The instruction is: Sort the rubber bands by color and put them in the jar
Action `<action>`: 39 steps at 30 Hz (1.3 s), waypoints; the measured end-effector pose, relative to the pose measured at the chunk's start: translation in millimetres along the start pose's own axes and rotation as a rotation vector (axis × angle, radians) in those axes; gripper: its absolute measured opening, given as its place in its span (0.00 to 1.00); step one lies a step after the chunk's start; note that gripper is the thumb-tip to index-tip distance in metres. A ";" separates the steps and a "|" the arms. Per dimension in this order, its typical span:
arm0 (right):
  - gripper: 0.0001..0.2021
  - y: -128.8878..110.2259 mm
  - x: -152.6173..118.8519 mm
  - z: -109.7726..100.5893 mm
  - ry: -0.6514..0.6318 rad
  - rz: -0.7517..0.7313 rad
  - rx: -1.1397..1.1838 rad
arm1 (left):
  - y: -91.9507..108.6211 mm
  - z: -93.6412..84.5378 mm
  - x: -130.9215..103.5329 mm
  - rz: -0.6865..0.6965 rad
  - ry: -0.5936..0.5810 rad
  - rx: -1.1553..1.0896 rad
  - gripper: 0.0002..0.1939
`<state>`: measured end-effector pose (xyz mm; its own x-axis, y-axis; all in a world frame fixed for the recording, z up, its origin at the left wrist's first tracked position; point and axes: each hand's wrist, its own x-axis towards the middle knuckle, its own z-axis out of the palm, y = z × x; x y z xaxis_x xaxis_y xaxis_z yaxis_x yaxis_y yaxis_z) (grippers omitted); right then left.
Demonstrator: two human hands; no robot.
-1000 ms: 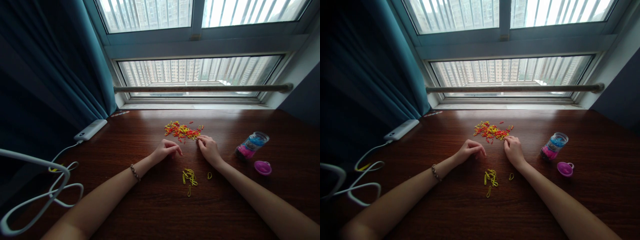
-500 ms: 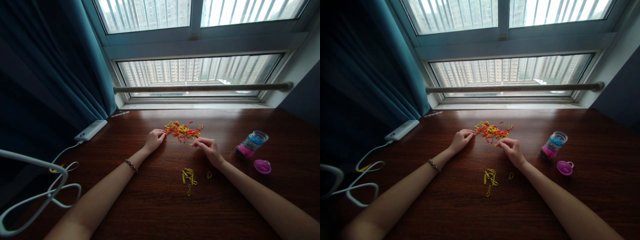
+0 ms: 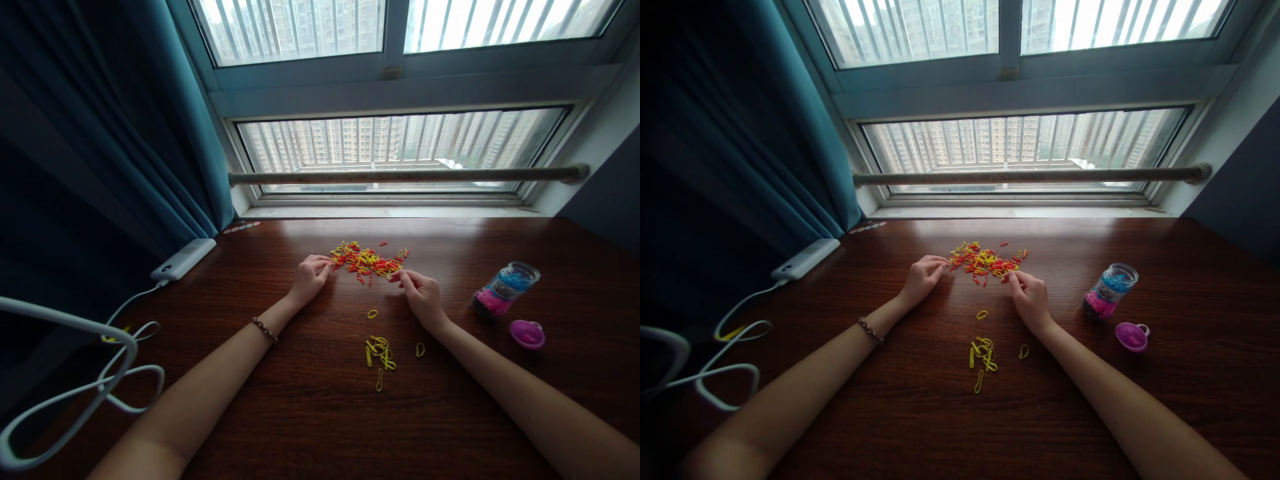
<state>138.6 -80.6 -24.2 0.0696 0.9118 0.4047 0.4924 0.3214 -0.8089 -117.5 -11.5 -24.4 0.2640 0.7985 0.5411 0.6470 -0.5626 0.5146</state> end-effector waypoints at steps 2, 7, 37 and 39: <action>0.16 6.0 2.4 1.0 0.021 -0.074 -0.181 | 12.9 -3.1 -3.0 0.026 -0.025 -0.127 0.11; 0.14 11.8 3.0 5.8 -0.079 -0.160 -0.375 | 60.3 -7.1 -18.7 0.148 -0.392 -0.459 0.11; 0.19 -10.4 -1.0 -0.6 -0.215 -0.105 0.095 | 18.2 9.1 -9.7 0.204 -0.232 0.317 0.16; 0.16 -1.8 1.3 3.0 -0.073 -0.094 -0.028 | 18.7 10.4 -10.6 0.210 -0.246 0.329 0.16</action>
<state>135.2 -79.3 -23.5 -0.0408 0.8944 0.4454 0.5183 0.4000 -0.7559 -100.7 -28.3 -27.4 0.5498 0.7237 0.4170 0.7434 -0.6516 0.1508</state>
